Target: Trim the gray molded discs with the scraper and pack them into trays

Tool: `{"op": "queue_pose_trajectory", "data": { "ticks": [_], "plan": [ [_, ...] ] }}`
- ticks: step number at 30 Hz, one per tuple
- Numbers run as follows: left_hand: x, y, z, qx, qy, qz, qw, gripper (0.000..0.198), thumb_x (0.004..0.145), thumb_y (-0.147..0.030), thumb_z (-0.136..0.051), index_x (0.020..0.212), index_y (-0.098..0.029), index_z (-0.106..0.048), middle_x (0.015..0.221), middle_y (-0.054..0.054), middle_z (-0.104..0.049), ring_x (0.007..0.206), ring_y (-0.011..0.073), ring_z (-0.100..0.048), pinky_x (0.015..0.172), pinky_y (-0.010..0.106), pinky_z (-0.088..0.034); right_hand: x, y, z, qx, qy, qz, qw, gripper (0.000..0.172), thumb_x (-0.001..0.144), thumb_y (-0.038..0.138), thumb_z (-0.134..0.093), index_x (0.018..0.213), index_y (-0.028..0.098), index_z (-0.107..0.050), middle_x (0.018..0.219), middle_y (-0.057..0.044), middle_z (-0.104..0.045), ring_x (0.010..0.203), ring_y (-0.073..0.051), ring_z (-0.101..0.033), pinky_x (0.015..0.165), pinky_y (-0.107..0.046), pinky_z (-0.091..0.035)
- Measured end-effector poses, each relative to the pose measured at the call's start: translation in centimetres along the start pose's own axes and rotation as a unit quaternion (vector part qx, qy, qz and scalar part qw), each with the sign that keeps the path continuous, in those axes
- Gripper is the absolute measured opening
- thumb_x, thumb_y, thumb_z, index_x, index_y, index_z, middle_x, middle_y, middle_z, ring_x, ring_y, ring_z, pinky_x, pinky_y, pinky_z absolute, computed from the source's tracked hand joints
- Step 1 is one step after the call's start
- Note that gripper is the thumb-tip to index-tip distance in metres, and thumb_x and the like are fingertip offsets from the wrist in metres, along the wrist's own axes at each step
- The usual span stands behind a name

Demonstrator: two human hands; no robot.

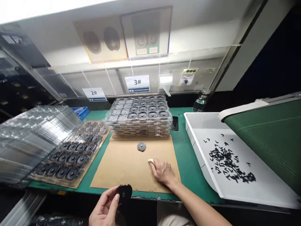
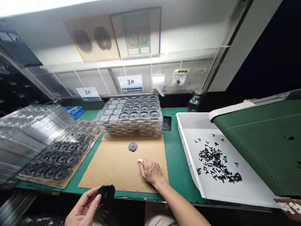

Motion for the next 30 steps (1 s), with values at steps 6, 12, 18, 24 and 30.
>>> {"op": "queue_pose_trajectory", "data": {
  "ticks": [6,12,18,24,30],
  "plan": [
    [3.7,-4.7,-0.9,0.058,-0.009,-0.072,0.996,0.053,0.07,-0.059,-0.087,0.102,-0.018,-0.078,0.108,0.009,-0.08,0.107,0.0302,-0.074,0.1,0.035,-0.06,1.3,1.0,-1.0,0.069,0.015,-0.008,0.997,0.025,0.106,0.033,-0.044,0.11,0.021,-0.065,0.098,-0.008,-0.076,0.084,-0.022,-0.073,0.067,-0.025,-0.039],
    [4.8,-10.6,-4.5,0.146,0.006,-0.154,0.977,0.051,0.072,-0.057,-0.084,0.103,-0.018,-0.079,0.108,0.01,-0.079,0.105,0.029,-0.074,0.098,0.035,-0.06,4.8,6.4,-1.8,0.123,0.055,0.086,0.987,0.024,0.101,0.038,-0.052,0.11,0.021,-0.066,0.101,-0.008,-0.076,0.089,-0.025,-0.074,0.077,-0.029,-0.048],
    [8.7,-18.1,-7.6,0.266,0.008,-0.297,0.917,0.039,0.082,-0.049,-0.075,0.106,-0.018,-0.077,0.1,0.008,-0.078,0.092,0.0238,-0.075,0.087,0.032,-0.061,5.1,7.0,-1.9,0.144,0.082,0.143,0.976,0.027,0.104,0.038,-0.047,0.112,0.018,-0.064,0.104,-0.011,-0.075,0.09,-0.025,-0.074,0.078,-0.031,-0.049],
    [20.0,-24.3,-11.3,0.435,-0.061,-0.377,0.815,0.03,0.087,-0.037,-0.061,0.107,-0.019,-0.075,0.1,0.007,-0.078,0.092,0.0246,-0.073,0.091,0.037,-0.056,4.8,6.4,-2.0,0.168,0.086,0.142,0.972,0.027,0.102,0.038,-0.048,0.109,0.019,-0.065,0.103,-0.01,-0.076,0.089,-0.025,-0.073,0.076,-0.029,-0.049],
    [28.9,-23.6,-16.0,0.508,-0.025,-0.354,0.785,0.02,0.08,-0.026,-0.062,0.091,-0.02,-0.077,0.087,0.007,-0.078,0.087,0.0266,-0.072,0.091,0.039,-0.054,5.0,6.0,-1.9,0.185,0.089,0.141,0.968,0.027,0.101,0.039,-0.049,0.11,0.02,-0.066,0.103,-0.008,-0.076,0.088,-0.025,-0.074,0.075,-0.03,-0.051]
  ]
}}
Point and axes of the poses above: each hand's wrist, its own x-axis towards the middle knuckle, its own z-axis out of the back of the hand, y = z × x, the point moved 9 cm from there along x, towards the middle knuckle
